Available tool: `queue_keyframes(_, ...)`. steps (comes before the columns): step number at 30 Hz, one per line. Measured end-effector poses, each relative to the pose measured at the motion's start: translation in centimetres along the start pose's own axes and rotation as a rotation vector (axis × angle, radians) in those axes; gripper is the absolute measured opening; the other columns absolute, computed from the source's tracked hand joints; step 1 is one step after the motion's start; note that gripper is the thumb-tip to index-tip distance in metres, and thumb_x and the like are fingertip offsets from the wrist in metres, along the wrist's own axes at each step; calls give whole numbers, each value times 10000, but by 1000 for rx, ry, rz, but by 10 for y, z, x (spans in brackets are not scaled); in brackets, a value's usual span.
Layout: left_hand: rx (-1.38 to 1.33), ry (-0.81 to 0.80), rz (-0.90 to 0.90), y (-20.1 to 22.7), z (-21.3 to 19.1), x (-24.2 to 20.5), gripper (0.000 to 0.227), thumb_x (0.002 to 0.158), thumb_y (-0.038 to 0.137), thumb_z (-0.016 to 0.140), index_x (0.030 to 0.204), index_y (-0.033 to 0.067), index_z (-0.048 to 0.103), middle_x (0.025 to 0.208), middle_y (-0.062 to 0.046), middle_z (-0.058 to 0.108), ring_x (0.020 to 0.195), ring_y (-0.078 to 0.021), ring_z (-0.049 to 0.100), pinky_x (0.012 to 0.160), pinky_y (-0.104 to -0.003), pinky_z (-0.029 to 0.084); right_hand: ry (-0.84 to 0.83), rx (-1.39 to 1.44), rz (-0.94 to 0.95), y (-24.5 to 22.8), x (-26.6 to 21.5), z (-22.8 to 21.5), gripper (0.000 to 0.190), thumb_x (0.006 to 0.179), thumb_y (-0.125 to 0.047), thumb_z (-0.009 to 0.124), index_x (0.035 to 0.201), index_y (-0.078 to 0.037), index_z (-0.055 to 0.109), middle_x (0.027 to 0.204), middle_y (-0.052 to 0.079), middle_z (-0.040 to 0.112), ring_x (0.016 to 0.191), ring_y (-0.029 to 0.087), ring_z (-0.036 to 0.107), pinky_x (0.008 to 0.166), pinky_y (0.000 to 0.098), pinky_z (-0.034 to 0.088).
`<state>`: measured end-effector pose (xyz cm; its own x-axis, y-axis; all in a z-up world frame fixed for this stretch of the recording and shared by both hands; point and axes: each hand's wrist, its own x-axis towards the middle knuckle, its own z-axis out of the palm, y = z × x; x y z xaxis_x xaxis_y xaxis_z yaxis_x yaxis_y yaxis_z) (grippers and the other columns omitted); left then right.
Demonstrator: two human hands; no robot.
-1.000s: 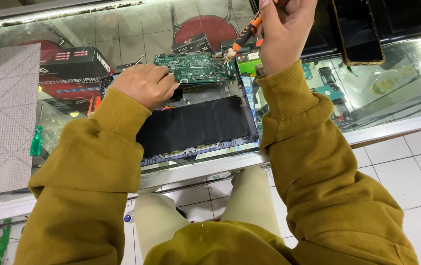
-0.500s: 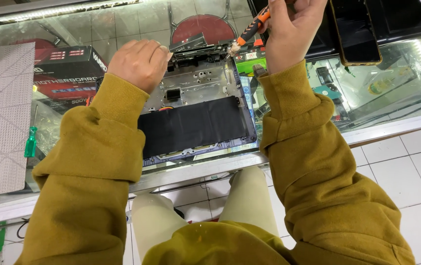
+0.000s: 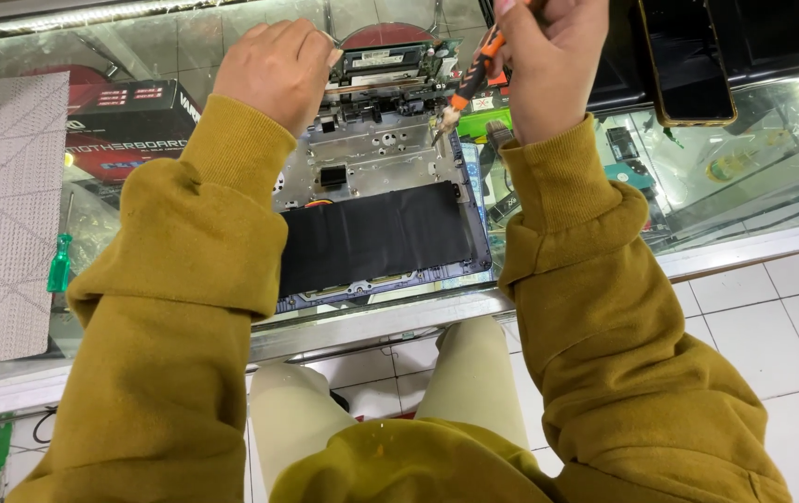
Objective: Cleaning a laptop motherboard with a brush and removing components with a screwdriver on a repair counter.
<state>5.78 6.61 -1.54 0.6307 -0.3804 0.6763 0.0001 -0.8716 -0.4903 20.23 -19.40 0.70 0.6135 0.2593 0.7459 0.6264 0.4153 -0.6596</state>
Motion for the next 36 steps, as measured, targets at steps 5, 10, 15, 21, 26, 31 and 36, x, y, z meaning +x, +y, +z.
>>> queue_keyframes(5, -87, -58, -101, -2, 10, -4, 165, 1110, 139, 657, 956, 86, 630, 859, -47, 634, 718, -221, 601, 665, -353, 546, -279, -7, -4, -4, -7, 8, 261, 1056, 67, 643, 1171, -38, 433, 1001, 151, 529, 665, 201, 558, 519, 274, 534)
queue_keyframes(10, -177, -59, -155, 4, 10, -7, 159, 1069, 93, 665, 1200, 8, 633, 931, -115, 678, 807, -279, 654, 696, -413, 578, -235, -27, -40, -1, -10, 1, 270, 1065, 89, 632, 1197, -15, 421, 1056, 170, 509, 701, 229, 559, 537, 300, 592)
queue_keyframes(15, -228, -94, -229, 12, 14, -13, 183, 1052, 175, 666, 1189, 53, 669, 939, -90, 723, 861, -278, 646, 732, -430, 566, -300, -72, 226, -36, -33, 10, 186, 1032, -16, 681, 963, -24, 508, 907, 119, 591, 748, 201, 715, 622, 260, 689)
queue_keyframes(21, -247, -47, -197, 17, 1, -22, 136, 1061, 85, 619, 1068, 28, 743, 885, -104, 734, 770, -275, 646, 656, -399, 533, -346, -363, 65, -58, -108, 12, 257, 937, -61, 765, 916, -66, 508, 854, 97, 699, 840, 200, 730, 708, 303, 562)
queue_keyframes(26, -209, 13, -160, 21, 1, -30, 39, 1010, 67, 709, 983, 50, 733, 886, -106, 737, 790, -260, 645, 684, -383, 535, -541, -486, -126, -49, -145, 5, 246, 916, -14, 759, 989, -19, 524, 1015, 177, 560, 941, 323, 625, 840, 411, 547)
queue_keyframes(31, -134, -60, -140, 22, 15, -44, 109, 1100, 220, 569, 1048, 167, 649, 864, 22, 605, 848, -146, 662, 801, -282, 545, -635, -597, -94, -47, -160, 3, 212, 934, -167, 758, 1077, -87, 622, 1090, 117, 598, 994, 381, 713, 790, 434, 620)
queue_keyframes(36, -100, -16, -115, 29, 7, -42, 106, 1071, 193, 599, 976, 178, 646, 845, 30, 607, 834, -133, 650, 780, -269, 538, -480, -760, -176, -54, -105, -16, 223, 1007, -136, 725, 1123, 37, 646, 1006, 179, 599, 960, 366, 678, 842, 433, 574)
